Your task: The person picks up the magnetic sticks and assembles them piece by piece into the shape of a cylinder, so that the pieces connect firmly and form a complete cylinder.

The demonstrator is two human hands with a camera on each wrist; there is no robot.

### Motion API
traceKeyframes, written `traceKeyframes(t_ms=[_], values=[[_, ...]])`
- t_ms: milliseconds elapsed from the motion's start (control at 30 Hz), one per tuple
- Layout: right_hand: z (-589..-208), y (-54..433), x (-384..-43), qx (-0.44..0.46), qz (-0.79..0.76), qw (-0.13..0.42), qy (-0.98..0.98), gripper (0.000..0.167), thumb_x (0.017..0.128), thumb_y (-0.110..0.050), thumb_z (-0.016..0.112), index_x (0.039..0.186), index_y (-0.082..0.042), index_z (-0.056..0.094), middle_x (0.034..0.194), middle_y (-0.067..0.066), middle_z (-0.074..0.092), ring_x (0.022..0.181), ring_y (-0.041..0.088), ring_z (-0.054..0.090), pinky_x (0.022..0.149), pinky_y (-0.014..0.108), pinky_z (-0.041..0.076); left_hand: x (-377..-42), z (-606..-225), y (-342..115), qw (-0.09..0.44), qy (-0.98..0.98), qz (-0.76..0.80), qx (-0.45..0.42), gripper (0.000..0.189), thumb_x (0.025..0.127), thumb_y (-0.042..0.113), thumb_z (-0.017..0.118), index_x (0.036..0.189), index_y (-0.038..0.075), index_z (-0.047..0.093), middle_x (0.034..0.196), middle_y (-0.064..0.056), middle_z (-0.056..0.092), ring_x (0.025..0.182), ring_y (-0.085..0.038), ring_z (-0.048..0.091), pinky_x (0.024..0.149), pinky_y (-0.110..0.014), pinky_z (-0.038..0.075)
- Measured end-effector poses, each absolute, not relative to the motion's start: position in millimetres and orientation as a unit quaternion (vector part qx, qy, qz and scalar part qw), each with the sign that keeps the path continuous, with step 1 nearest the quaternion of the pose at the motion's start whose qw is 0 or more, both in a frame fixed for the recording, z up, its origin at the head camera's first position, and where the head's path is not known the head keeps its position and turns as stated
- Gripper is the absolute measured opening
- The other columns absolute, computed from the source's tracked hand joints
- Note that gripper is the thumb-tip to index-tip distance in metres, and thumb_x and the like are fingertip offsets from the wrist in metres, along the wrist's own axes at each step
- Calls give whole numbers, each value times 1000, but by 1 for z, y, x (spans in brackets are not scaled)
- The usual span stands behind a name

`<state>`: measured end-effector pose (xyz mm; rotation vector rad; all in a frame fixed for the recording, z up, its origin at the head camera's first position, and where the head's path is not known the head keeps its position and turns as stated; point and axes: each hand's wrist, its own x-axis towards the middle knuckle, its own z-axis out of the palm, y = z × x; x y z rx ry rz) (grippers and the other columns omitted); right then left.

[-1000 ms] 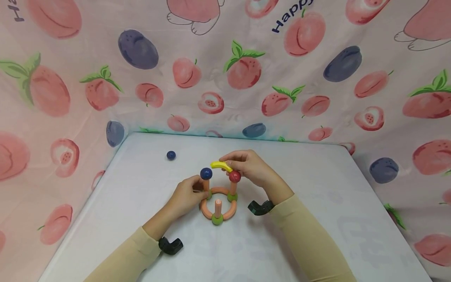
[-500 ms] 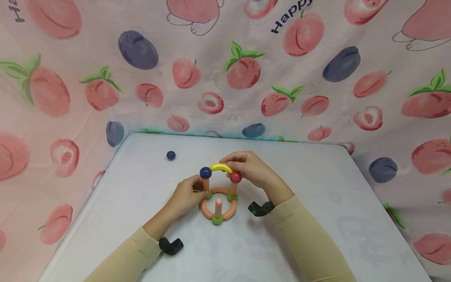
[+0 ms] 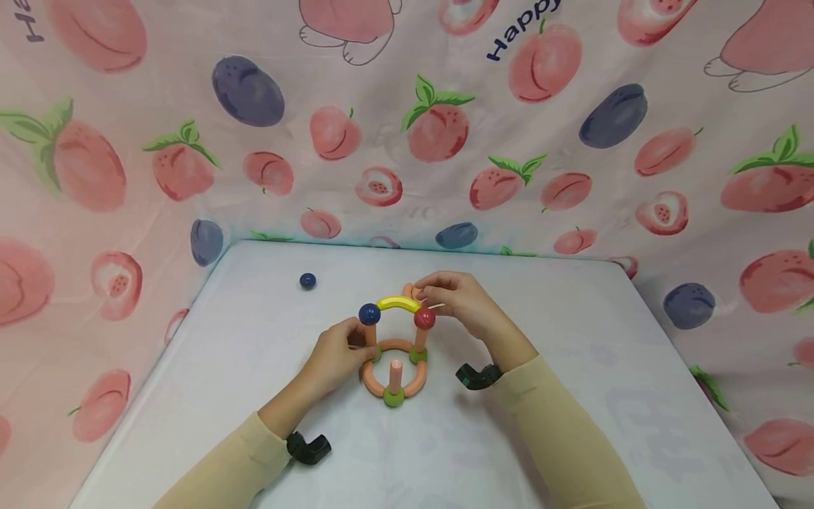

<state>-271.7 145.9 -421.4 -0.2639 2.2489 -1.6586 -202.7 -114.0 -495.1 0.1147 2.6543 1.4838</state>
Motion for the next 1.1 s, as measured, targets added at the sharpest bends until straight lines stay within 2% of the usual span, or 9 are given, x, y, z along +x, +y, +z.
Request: traceKeyframes(t_ms=[267, 467, 633, 733, 900, 1100], values=[[-442, 149, -281, -35, -572, 171, 801, 35, 105, -20, 66, 135, -3, 69, 129, 14, 72, 107, 23, 74, 105, 46, 62, -198, -493, -114, 46, 875, 481, 30, 18, 93, 16, 85, 105, 16, 70, 105, 1, 76, 105, -19, 71, 97, -42, 61], [-454, 157, -279, -33, -569, 178, 802, 33, 105, -20, 66, 133, -3, 70, 121, 12, 75, 104, 21, 73, 97, 39, 63, -193, -495, -114, 44, 878, 476, 31, 19, 91, 15, 86, 104, 18, 71, 104, 2, 75, 104, -18, 71, 96, -43, 61], [-465, 165, -268, -47, -562, 198, 801, 30, 102, -25, 72, 126, -8, 74, 121, 7, 76, 110, 28, 71, 95, 35, 63, -187, -496, -115, 37, 875, 481, 39, 22, 89, 12, 87, 104, 19, 73, 101, 4, 76, 104, -16, 72, 97, -42, 61], [-471, 170, -259, -66, -561, 206, 799, 30, 100, -22, 73, 126, -7, 73, 119, 11, 75, 107, 29, 70, 93, 35, 63, -182, -494, -116, 38, 872, 486, 43, 23, 88, 9, 87, 103, 20, 73, 100, 5, 76, 104, -16, 73, 97, -42, 62], [-481, 176, -245, -95, -554, 211, 800, 34, 93, -8, 71, 126, -2, 72, 119, 19, 74, 98, 22, 68, 83, 31, 62, -178, -492, -116, 43, 869, 490, 45, 23, 88, 7, 87, 101, 21, 74, 100, 6, 75, 105, -15, 73, 98, -42, 61], [-487, 171, -232, -112, -554, 203, 800, 34, 93, -9, 76, 125, -2, 72, 121, 19, 75, 102, 20, 71, 83, 29, 63, -176, -495, -118, 47, 870, 488, 54, 24, 89, 6, 86, 104, 22, 75, 101, 7, 76, 105, -13, 73, 97, -41, 62]])
